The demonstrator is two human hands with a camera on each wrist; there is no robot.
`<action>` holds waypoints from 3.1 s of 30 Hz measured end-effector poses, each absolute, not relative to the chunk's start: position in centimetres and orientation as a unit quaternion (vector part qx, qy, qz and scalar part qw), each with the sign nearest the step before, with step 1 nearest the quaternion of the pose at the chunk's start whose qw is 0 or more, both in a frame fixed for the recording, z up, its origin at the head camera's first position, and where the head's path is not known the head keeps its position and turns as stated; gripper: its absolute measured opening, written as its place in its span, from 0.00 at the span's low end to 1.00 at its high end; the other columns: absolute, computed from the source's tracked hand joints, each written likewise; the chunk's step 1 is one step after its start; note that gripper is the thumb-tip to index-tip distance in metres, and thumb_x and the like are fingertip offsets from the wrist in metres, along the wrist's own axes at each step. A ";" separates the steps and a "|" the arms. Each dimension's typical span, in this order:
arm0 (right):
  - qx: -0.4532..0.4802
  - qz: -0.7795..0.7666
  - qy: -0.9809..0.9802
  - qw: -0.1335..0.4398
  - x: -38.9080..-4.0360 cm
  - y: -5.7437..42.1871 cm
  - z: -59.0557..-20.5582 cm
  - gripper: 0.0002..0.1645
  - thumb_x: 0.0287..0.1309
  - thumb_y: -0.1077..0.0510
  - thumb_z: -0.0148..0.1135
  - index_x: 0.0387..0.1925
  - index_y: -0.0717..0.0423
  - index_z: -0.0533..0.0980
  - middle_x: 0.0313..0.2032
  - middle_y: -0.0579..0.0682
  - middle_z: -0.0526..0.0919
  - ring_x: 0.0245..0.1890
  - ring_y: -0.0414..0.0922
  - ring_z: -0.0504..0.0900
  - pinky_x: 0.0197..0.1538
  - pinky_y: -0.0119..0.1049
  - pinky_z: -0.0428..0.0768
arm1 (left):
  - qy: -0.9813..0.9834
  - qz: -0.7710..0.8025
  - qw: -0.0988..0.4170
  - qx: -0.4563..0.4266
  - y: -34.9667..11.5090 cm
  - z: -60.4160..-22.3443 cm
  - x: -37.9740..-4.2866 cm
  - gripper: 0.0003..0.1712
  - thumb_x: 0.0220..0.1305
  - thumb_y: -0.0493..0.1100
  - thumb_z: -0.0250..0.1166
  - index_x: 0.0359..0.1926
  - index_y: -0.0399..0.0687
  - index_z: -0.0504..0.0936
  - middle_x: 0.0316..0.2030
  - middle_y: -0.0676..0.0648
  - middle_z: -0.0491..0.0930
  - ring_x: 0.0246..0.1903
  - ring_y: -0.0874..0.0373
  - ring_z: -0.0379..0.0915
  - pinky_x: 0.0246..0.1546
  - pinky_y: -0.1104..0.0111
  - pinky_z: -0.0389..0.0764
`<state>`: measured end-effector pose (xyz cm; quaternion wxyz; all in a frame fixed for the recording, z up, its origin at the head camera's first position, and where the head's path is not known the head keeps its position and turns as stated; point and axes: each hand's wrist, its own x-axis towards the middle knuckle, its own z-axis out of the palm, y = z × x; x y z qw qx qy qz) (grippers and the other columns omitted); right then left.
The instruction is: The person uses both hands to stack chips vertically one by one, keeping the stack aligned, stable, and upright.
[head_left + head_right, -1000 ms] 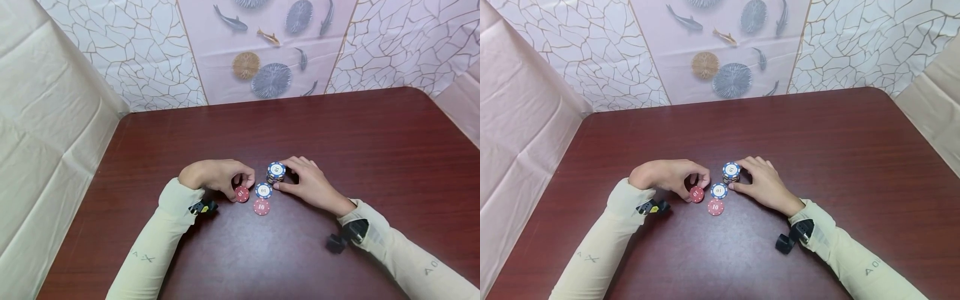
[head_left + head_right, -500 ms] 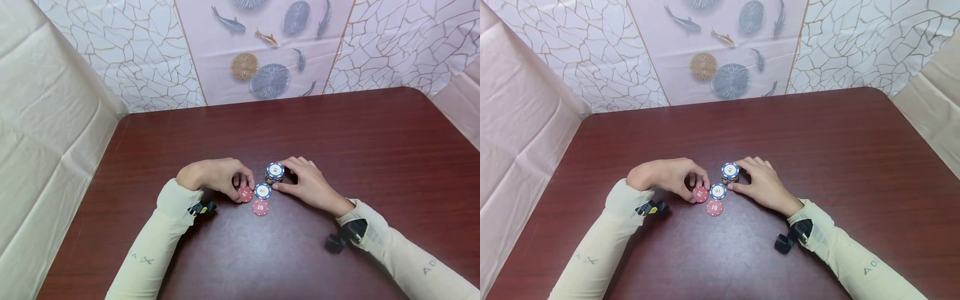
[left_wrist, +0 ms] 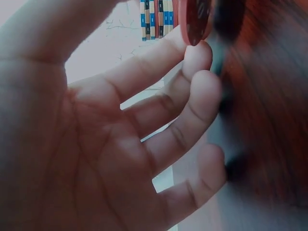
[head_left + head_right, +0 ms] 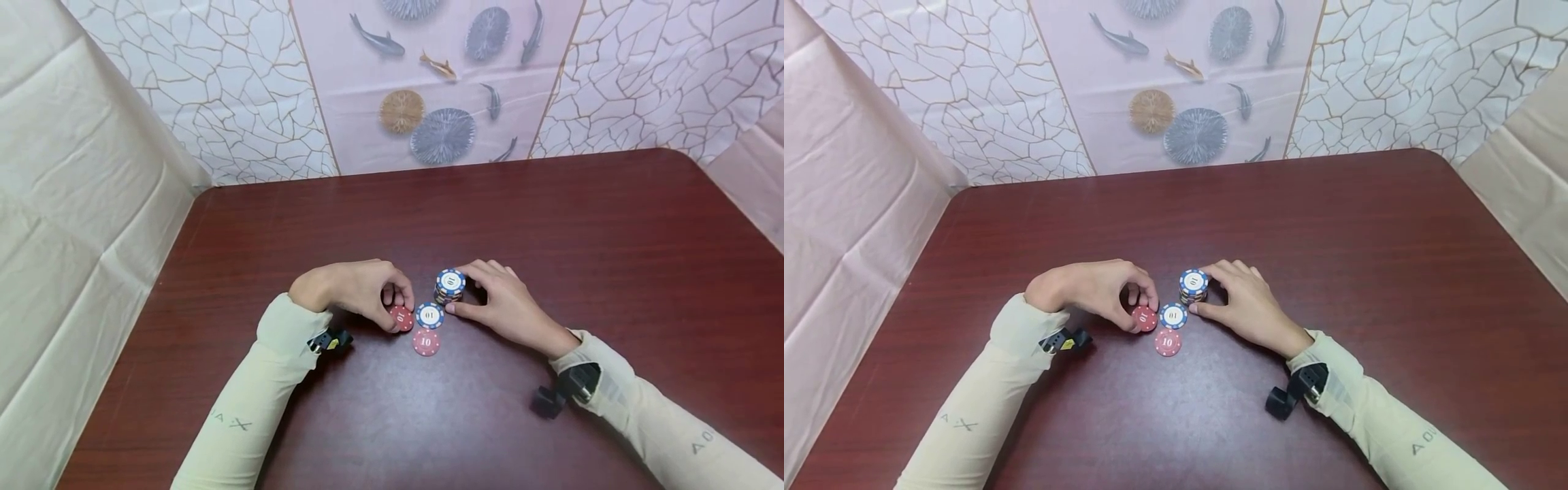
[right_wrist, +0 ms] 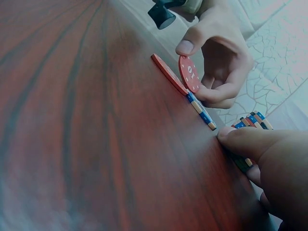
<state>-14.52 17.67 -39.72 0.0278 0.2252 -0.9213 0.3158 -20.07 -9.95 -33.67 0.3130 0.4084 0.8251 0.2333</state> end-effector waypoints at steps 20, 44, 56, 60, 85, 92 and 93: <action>0.221 0.321 -0.920 0.029 -14.4 17.5 -39.8 0.31 0.58 0.45 0.79 0.60 0.49 0.81 0.50 0.45 0.85 0.50 0.46 0.76 0.56 0.48 0.67 | 0.824 0.290 0.201 0.444 -9.9 -33.7 -20.3 0.18 0.51 0.43 0.73 0.45 0.54 0.83 0.35 0.55 0.78 0.37 0.58 0.74 0.40 0.69 0.75; 0.230 0.318 -0.919 0.031 -14.3 17.8 -39.6 0.29 0.59 0.45 0.78 0.59 0.49 0.82 0.51 0.45 0.85 0.50 0.47 0.77 0.55 0.49 0.67 | 0.817 0.353 0.070 0.450 -8.2 -35.4 -20.1 0.19 0.63 0.48 0.74 0.55 0.56 0.86 0.43 0.59 0.78 0.38 0.64 0.71 0.42 0.68 0.77; 0.231 0.315 -0.920 0.029 -14.3 17.8 -39.6 0.30 0.60 0.43 0.77 0.61 0.48 0.81 0.53 0.45 0.85 0.53 0.49 0.78 0.57 0.51 0.68 | 0.861 0.277 0.038 0.426 -6.8 -35.0 -19.2 0.22 0.71 0.49 0.70 0.64 0.57 0.84 0.54 0.58 0.80 0.45 0.66 0.73 0.50 0.69 0.76; 0.230 0.314 -0.921 0.026 -14.3 17.8 -39.5 0.31 0.59 0.44 0.78 0.61 0.48 0.81 0.53 0.45 0.85 0.54 0.48 0.77 0.58 0.50 0.67 | 0.870 0.251 0.029 0.423 -6.3 -34.9 -19.0 0.22 0.70 0.50 0.70 0.64 0.58 0.85 0.53 0.57 0.80 0.43 0.65 0.73 0.46 0.69 0.75; 0.231 0.313 -0.921 0.031 -14.3 17.7 -39.5 0.32 0.59 0.44 0.78 0.62 0.48 0.80 0.53 0.45 0.84 0.53 0.48 0.77 0.57 0.50 0.67 | 0.885 0.233 0.034 0.403 -5.6 -35.1 -18.4 0.26 0.70 0.56 0.71 0.66 0.59 0.83 0.55 0.57 0.80 0.50 0.63 0.74 0.51 0.66 0.77; 0.232 0.313 -0.920 0.036 -14.1 18.1 -39.3 0.31 0.57 0.44 0.79 0.61 0.47 0.81 0.52 0.45 0.84 0.53 0.48 0.77 0.57 0.49 0.66 | 0.885 0.241 0.041 0.396 -5.6 -34.9 -18.5 0.27 0.69 0.59 0.70 0.66 0.60 0.82 0.56 0.59 0.79 0.51 0.66 0.73 0.51 0.66 0.77; 0.232 0.312 -0.921 0.036 -14.0 18.1 -39.3 0.31 0.57 0.44 0.79 0.61 0.48 0.81 0.52 0.45 0.84 0.52 0.48 0.77 0.57 0.49 0.66 | 0.884 0.245 0.043 0.396 -5.6 -34.9 -18.5 0.28 0.69 0.60 0.70 0.66 0.60 0.82 0.56 0.59 0.79 0.51 0.66 0.73 0.51 0.66 0.77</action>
